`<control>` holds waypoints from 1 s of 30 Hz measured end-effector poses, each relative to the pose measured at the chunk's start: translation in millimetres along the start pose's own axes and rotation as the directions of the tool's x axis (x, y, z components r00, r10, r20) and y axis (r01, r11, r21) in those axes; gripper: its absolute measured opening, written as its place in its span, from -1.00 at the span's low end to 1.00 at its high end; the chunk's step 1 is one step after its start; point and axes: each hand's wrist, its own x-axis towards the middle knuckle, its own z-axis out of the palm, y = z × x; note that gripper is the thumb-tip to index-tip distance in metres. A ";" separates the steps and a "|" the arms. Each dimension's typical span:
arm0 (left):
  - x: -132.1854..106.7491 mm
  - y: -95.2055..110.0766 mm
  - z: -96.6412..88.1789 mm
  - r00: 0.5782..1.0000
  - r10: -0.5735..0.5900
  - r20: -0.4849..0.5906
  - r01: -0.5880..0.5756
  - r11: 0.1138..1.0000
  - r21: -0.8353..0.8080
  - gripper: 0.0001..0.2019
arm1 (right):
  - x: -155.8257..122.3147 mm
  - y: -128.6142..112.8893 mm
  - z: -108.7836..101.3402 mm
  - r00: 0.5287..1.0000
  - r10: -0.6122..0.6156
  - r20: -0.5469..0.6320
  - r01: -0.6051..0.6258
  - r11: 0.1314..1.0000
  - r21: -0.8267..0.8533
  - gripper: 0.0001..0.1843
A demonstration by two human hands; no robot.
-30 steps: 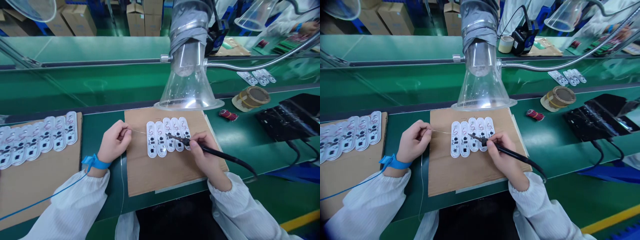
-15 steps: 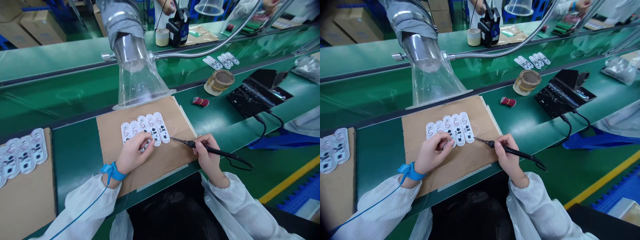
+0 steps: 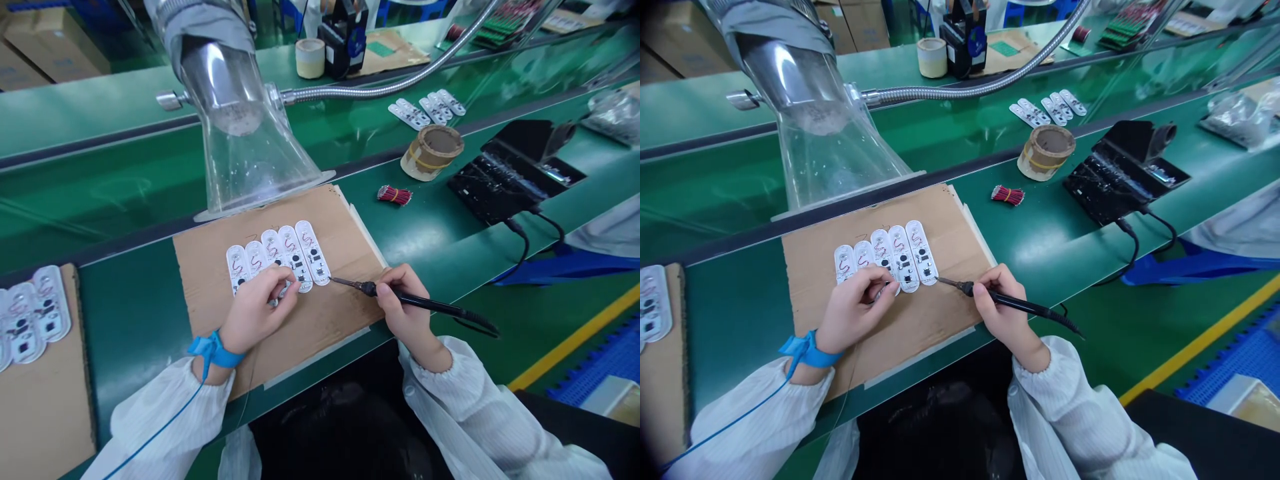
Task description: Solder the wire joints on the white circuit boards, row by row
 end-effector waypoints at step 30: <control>-0.6 0.0 -2.3 1.000 0.006 0.018 -0.006 1.000 0.021 -0.90 | 3.7 -9.1 1.9 0.999 -0.029 0.036 0.031 0.998 -0.063 -0.65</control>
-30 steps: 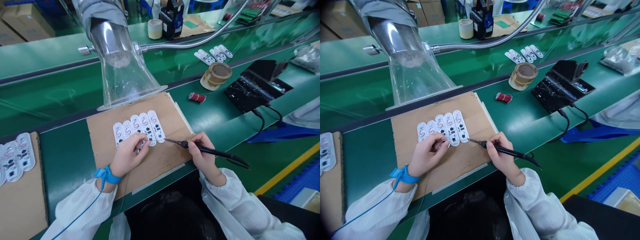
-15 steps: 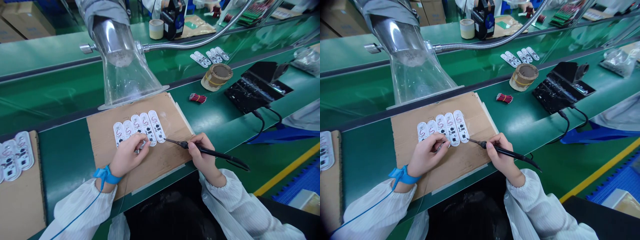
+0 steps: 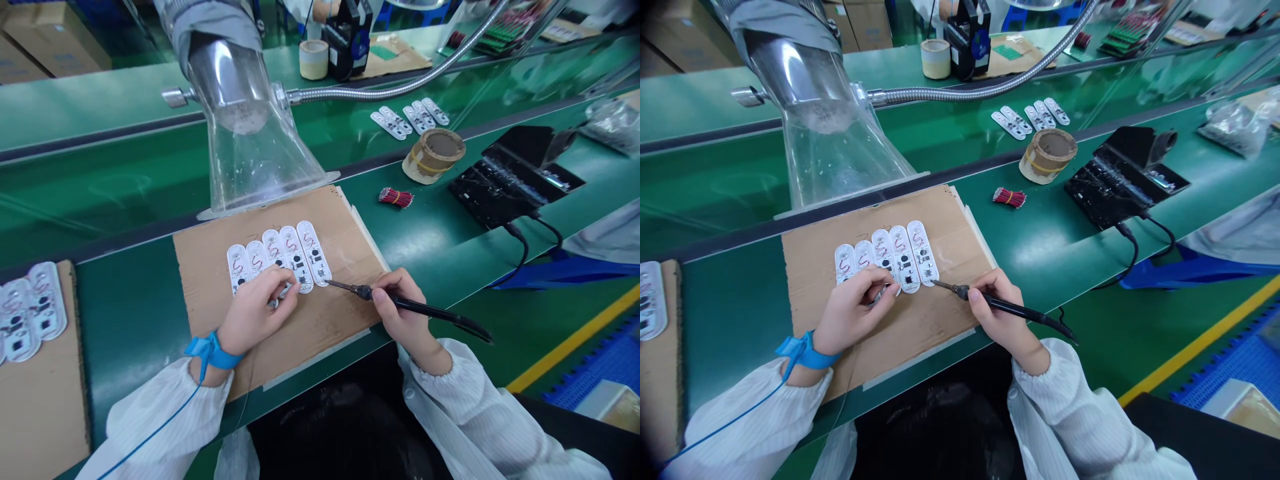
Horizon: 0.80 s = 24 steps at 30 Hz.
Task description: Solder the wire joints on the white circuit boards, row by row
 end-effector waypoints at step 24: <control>-14.5 -1.3 -21.3 0.999 -0.030 -0.045 0.033 0.997 0.063 -0.86 | -3.9 -1.8 19.8 1.000 0.010 -0.014 -0.008 0.993 0.114 -0.70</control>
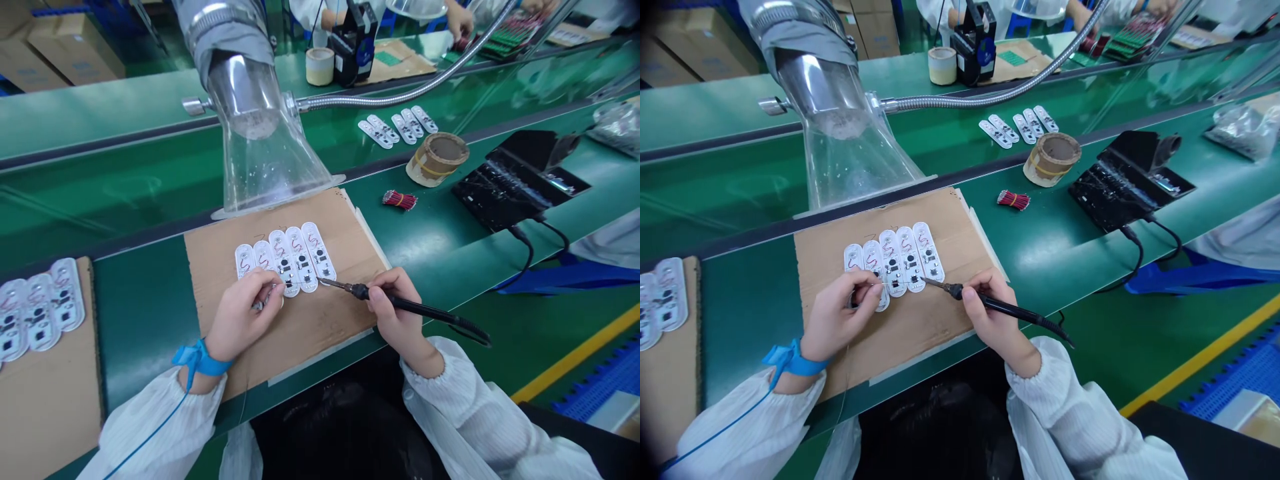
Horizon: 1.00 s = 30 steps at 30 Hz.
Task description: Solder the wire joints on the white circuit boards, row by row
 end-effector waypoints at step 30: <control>0.9 -3.9 9.5 0.998 0.044 0.039 -0.043 0.999 -0.021 -0.88 | 2.3 1.8 3.5 0.989 -0.123 0.077 0.128 0.990 -0.058 -0.89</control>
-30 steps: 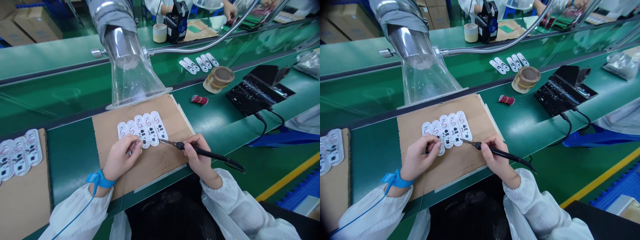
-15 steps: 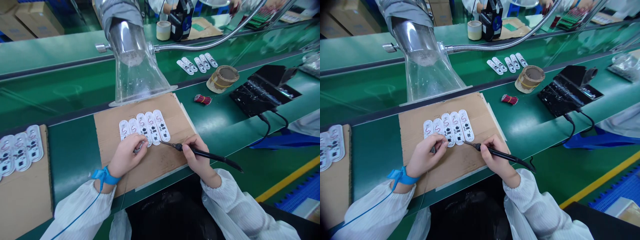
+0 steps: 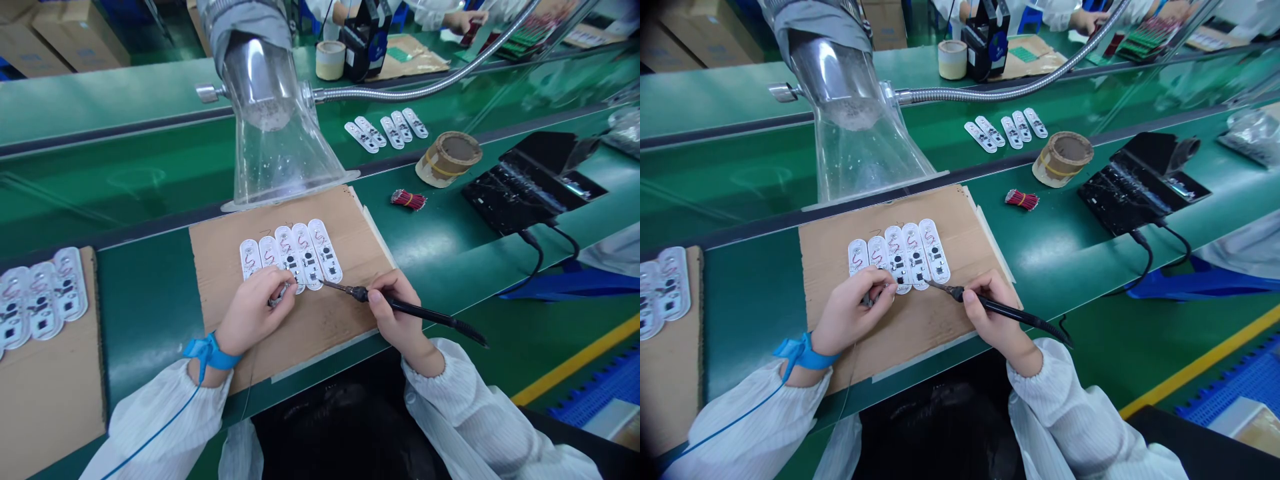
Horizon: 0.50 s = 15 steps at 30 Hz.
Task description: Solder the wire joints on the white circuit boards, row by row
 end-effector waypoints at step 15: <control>0.4 0.7 -1.3 1.000 0.016 0.018 -0.017 1.000 0.019 -0.87 | 0.8 -2.2 -0.2 0.995 0.021 0.098 -0.021 1.000 0.003 -0.90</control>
